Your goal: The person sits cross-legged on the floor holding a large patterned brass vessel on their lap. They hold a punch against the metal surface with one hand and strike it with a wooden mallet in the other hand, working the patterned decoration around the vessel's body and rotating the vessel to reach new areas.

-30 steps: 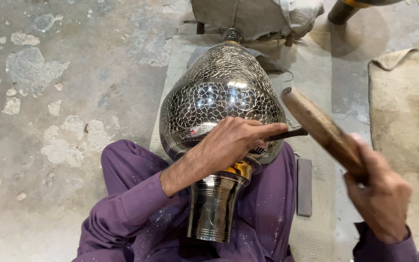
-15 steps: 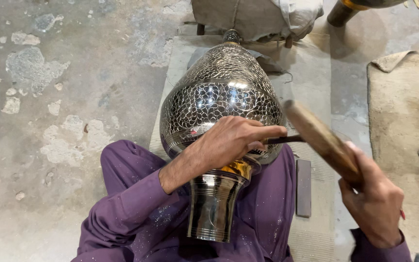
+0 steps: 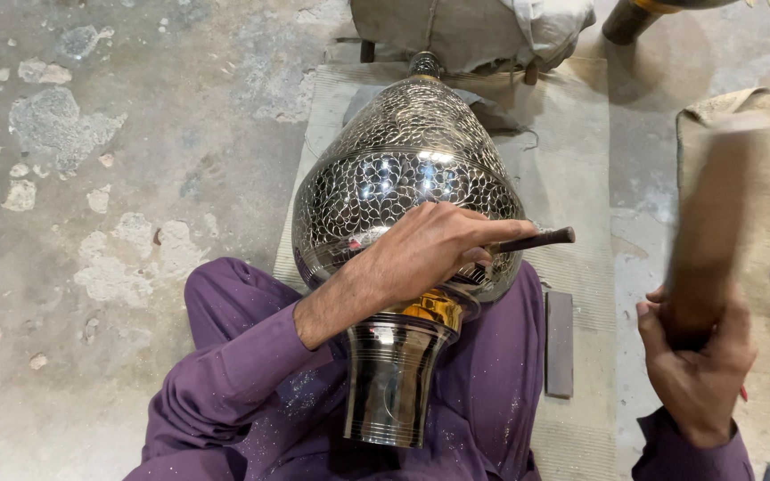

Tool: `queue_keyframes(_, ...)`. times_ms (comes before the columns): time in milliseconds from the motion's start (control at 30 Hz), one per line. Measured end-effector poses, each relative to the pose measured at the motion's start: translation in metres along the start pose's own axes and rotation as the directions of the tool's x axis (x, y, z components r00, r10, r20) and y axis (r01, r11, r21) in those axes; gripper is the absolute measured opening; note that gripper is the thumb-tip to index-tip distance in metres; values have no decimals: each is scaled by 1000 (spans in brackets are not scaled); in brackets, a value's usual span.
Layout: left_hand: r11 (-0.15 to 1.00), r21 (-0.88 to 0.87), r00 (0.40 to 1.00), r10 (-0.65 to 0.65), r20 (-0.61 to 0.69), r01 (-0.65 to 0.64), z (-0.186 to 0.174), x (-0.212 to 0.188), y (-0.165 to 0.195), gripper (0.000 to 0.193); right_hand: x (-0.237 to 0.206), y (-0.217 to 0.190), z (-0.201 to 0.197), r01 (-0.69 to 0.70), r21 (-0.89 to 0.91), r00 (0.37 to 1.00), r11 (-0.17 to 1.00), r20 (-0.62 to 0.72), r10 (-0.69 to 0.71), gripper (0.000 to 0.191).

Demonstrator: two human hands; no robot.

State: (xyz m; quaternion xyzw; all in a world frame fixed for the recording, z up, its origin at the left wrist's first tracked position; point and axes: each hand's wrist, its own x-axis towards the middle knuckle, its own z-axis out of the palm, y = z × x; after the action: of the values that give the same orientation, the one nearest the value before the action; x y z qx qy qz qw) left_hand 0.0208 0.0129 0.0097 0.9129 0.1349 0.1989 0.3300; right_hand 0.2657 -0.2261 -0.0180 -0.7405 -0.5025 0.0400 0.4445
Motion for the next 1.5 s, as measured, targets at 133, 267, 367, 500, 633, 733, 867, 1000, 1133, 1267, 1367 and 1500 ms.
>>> queue_keyframes(133,999,-1,999,39,-25,-39,0,-3,0,52,7,1,-3,122,-224,985,967,149,-90,61)
queue_keyframes(267,1000,-10,999,19,-41,-19,1,-5,1,51,13,3,2,245,-242,969,939,28,-245,65)
queue_keyframes(367,1000,-3,1000,-10,-27,10,1,-7,3,50,12,7,6,109,-61,983,992,152,-99,51)
queue_keyframes(500,1000,11,999,-13,-37,13,1,-8,5,47,10,14,3,202,-203,978,958,96,-186,62)
queue_keyframes(633,1000,7,998,-3,-66,3,0,-11,8,51,12,20,-1,209,-210,969,955,179,-173,66)
queue_keyframes(733,1000,12,998,-23,-56,24,-1,-13,9,52,13,23,-1,250,-371,967,894,135,-214,70)
queue_keyframes(867,999,36,997,-18,-82,21,0,-17,7,50,11,22,0,94,114,987,989,122,-108,48)
queue_keyframes(1000,1000,30,996,12,-87,-9,3,-19,4,49,11,15,1,280,-353,960,893,119,-254,57)
queue_keyframes(1133,999,40,997,-19,-79,22,5,-22,2,48,18,4,-1,268,-274,959,924,166,-229,56)
queue_keyframes(1267,997,72,998,-34,-53,38,6,-23,1,51,20,-5,-3,287,-474,955,833,73,-287,55)
queue_keyframes(1367,1000,28,997,0,-76,2,6,-24,-1,48,16,-6,-1,166,38,982,985,86,-169,35)
queue_keyframes(1500,999,17,997,30,-70,-29,4,-25,-2,49,10,2,-3,297,-371,955,880,107,-277,38)
